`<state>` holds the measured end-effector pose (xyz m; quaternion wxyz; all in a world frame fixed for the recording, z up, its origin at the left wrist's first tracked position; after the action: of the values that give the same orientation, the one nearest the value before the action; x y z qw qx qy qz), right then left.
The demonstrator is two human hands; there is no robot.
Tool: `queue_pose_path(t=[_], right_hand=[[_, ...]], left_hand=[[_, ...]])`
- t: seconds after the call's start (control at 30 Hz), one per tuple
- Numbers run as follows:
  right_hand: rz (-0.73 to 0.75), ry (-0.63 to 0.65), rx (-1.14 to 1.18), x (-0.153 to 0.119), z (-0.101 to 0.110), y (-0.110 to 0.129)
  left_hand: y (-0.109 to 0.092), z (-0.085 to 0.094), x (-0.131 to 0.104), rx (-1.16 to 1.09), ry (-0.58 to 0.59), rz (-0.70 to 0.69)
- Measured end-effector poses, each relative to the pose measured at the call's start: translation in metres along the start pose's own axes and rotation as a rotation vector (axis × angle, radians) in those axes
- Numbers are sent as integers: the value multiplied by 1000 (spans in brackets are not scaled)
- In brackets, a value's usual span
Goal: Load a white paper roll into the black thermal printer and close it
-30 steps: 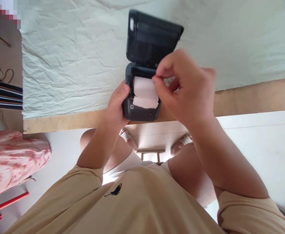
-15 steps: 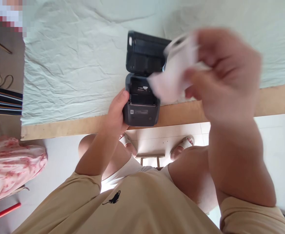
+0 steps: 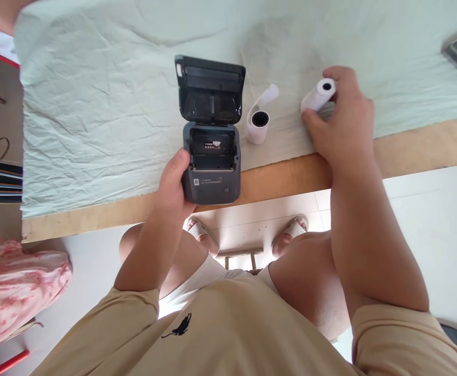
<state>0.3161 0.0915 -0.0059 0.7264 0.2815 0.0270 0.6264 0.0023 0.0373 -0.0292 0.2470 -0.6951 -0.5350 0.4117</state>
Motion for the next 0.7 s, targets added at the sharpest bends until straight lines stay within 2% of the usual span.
queue_pose_path(t=[0.13, 0.2, 0.27, 0.37, 0.43, 0.6, 0.7], right_hand=[[252, -149, 50, -16, 16, 40], [325, -100, 128, -27, 10, 62], [339, -26, 164, -34, -6, 75], [290, 66, 182, -36, -31, 75], [271, 122, 220, -35, -39, 72], [434, 191, 276, -38, -34, 78], [391, 150, 271, -39, -31, 78]], left_hand=[[-1, -2, -1, -4, 29, -4], [-1, -2, -1, 2, 28, -4], [-1, -2, -1, 2, 21, -7], [-1, -2, -1, -15, 22, -8], [-1, -3, -1, -24, 43, -3], [-3, -5, -3, -13, 59, 23], [-3, -4, -3, -1, 61, 25]])
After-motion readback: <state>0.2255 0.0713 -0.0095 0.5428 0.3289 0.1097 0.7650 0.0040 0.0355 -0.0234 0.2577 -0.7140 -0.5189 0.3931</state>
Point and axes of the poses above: each hand's wrist, its own x-axis towards the middle knuckle, its own z-axis out of the back of the hand, y = z × x, the point moved 4 cm from there along x, towards the middle knuckle, and after that the axes turned 9 degrees about -x, right-handed, at the moved point
